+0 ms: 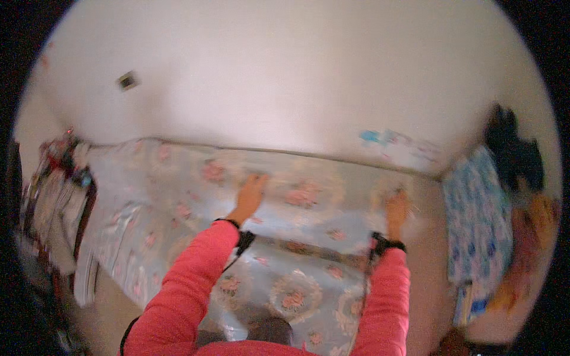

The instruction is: The person spreads a light blue floral bedspread over a sofa, smoothing it out and adjusting the edges. They then use scissors to trim the excess fabric from the corners and sides of the sofa. Finally, the person places a stuffed toy on the sofa and continues to smooth the bedspread.

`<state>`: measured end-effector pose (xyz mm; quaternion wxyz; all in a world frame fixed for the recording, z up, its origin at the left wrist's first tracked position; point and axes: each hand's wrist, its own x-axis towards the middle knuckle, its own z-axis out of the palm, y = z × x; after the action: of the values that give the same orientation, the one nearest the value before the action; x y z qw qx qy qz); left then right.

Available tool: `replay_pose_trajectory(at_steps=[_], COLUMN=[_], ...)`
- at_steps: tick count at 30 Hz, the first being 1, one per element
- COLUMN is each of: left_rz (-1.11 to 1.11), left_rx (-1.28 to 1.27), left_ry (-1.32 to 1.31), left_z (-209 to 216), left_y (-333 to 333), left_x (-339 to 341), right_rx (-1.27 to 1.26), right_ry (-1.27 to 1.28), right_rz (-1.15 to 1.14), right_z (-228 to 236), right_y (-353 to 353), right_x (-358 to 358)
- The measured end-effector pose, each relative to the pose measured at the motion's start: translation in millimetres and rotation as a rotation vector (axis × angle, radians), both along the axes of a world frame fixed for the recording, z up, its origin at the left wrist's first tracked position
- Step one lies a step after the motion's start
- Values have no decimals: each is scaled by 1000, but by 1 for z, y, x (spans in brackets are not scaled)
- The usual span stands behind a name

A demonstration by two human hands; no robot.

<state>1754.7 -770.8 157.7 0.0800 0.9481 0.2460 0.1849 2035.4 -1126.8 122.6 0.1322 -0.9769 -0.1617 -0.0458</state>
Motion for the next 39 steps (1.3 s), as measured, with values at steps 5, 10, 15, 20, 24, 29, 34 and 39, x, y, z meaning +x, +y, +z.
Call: replay_pose_trajectory(at_steps=[5,10,15,20,24,29,34,39], left_rz=[82,41,-64,-140,-69,50,148,-7], left_rx=[11,-102,-153,-148,-54,-41,254,15], left_ry=[19,-127,-459,-322,-186,-135,-88,375], left_z=[6,41,65,36,14,3,23,44], left_y=[1,1,-5,-12,6,33,76,108], left_x=[8,29,78,61,54,78,79,60], right_rx=[251,95,344,171,110,397,1003,987], right_ry=[-226,-71,-467,-304,-225,-442,-423,-405], right_rz=[-130,120,15,-110,-141,-109,-222,-126], right_z=[29,106,108,33,16,23,11,-1], right_y=[-17,-26,-5,-11,-16,-21,-27,-32], right_x=[-4,29,112,108,102,100,97,109])
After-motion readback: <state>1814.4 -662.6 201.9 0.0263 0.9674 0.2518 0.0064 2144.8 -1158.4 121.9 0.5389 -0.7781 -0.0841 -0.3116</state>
